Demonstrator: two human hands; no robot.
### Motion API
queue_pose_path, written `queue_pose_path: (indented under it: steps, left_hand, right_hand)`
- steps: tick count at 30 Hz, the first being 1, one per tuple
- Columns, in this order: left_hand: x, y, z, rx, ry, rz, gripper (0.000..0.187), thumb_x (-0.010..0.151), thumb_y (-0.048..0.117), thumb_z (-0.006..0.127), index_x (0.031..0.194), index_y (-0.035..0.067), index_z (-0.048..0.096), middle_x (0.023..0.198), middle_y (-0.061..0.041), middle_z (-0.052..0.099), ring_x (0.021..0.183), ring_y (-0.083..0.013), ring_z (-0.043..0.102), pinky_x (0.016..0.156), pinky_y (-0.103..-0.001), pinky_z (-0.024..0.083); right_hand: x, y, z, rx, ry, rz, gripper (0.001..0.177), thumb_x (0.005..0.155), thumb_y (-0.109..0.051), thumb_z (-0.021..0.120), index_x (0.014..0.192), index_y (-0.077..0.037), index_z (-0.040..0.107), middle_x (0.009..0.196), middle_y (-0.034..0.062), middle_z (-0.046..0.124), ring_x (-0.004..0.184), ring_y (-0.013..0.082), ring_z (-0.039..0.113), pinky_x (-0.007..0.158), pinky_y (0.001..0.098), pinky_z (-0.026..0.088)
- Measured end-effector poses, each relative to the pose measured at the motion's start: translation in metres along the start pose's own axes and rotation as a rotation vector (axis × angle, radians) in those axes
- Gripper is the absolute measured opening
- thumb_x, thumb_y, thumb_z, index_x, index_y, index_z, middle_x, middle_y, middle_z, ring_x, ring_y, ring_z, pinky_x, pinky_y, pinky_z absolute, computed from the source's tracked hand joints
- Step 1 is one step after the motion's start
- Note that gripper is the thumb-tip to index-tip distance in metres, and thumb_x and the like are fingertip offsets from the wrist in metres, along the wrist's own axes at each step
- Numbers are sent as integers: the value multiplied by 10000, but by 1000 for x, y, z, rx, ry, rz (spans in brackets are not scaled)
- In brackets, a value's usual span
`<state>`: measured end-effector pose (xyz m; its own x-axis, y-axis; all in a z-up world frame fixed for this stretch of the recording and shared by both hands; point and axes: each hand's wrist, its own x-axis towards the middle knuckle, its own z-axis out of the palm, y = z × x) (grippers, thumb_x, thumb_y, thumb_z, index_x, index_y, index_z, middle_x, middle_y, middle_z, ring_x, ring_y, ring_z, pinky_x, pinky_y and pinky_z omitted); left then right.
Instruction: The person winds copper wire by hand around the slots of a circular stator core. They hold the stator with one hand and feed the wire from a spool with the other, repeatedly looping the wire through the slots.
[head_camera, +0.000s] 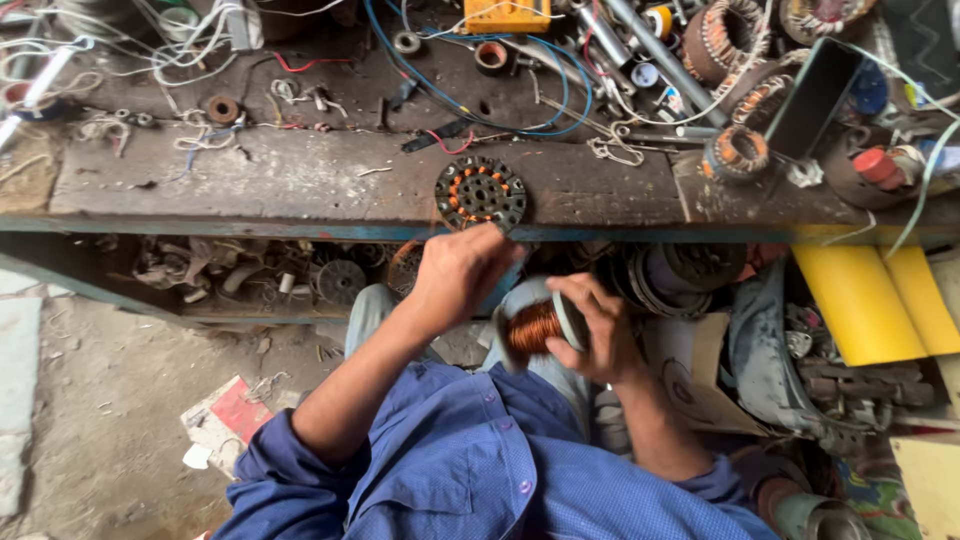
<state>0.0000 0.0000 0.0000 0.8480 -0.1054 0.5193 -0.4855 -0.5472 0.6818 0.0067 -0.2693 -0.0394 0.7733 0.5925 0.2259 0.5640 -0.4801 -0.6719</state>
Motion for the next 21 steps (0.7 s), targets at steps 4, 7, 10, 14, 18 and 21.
queue_pose_path:
  steps: [4,7,10,14,18,21]
  left_hand:
    - [-11,-11,42,-74,-75,-9,318,941,279,736,782,60,568,721,-158,614,650,-370,621,562,-453,490]
    - [-39,9,61,-127,-213,106,235,974,255,693,842,82,603,762,-134,646,692,-360,647,582,-454,503]
    - [-46,18,55,-105,-272,129,249,976,243,688,820,76,589,768,-118,654,684,-341,657,577,-451,509]
    - [-29,3,27,12,-116,143,196,915,212,689,818,73,592,760,-106,627,664,-312,657,568,-433,517]
    - [-20,2,30,31,-79,143,269,940,253,716,792,68,587,739,-103,598,623,-319,634,529,-431,499]
    - [-27,11,48,-58,-74,168,265,954,264,721,812,77,596,745,-87,597,646,-322,629,566,-431,501]
  right_hand:
    - [-10,-5,8,1087,303,-90,662,955,-514,697,1367,-42,484,1180,177,591,1045,250,590,958,398,512]
    - [20,13,-2,743,787,-61,710,961,-517,688,1443,-56,445,1263,141,573,1104,251,582,1020,381,502]
    - [24,14,-11,36,733,-38,677,965,-481,677,1427,-34,463,1276,157,570,1131,282,590,1015,401,498]
    - [11,4,-7,-226,241,-135,684,891,-520,709,1367,-52,560,1231,178,615,1140,298,619,995,399,512]
    - [-8,-3,-5,702,1,-55,786,910,-667,627,1371,-33,575,1140,141,650,1045,257,636,926,396,513]
    - [-22,-6,1,1359,186,-9,776,956,-694,662,1337,-24,576,1112,159,668,950,246,621,808,383,516]
